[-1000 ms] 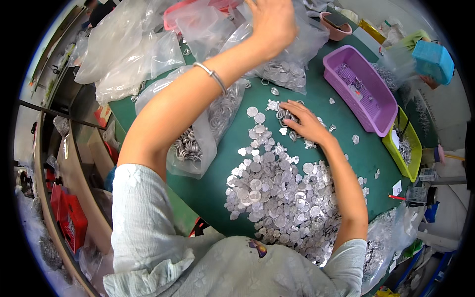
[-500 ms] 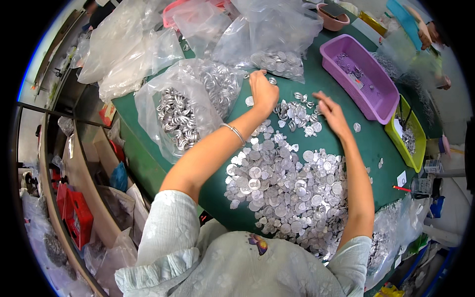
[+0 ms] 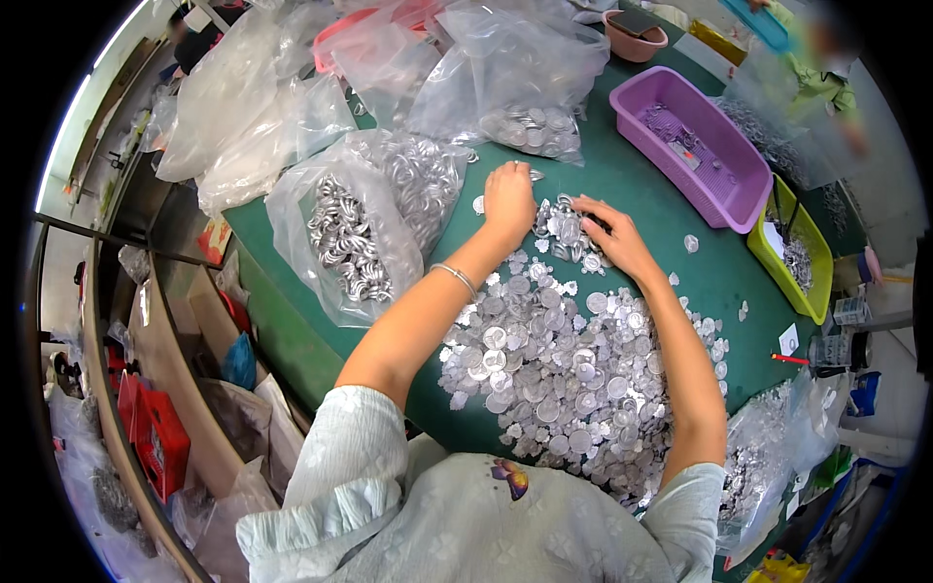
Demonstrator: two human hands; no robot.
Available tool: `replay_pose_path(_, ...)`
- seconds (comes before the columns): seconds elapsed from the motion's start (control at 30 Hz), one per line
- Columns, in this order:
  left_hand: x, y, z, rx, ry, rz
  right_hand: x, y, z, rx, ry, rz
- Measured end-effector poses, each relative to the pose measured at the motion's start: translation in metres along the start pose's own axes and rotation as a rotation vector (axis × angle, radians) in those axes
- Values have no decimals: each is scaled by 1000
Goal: The person sorts a large pile of small, silver-colored metal discs on a green table. They pick up the discs by hand, inspect them, and place them into clear plastic bags or piles.
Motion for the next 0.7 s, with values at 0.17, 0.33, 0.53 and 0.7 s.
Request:
replay_pose_path(0.17,-6,14,-30,44,-35,102,30,1,-35,47,-62,123)
replay_pose_path(0.33,4,18,-41,153,-62,145,42,2,-43,69,-198,188)
replay_pose_path(0.53,11,23,-39,-14,-82,81,29,-5,10,-93,-19,-46)
replay_pose_path(0.7,24,29,-34,-7,-48,-136,16,-35,75,-38,124,-124)
Point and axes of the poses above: each hand's wrist, its own z-axis towards the middle knuckle, its own y-axis out of the back of the hand, x = y × z, the point moved 4 cm from there along z, towards the middle knuckle, and after that the axes turned 5 degrees about y, right-handed, at the moved point
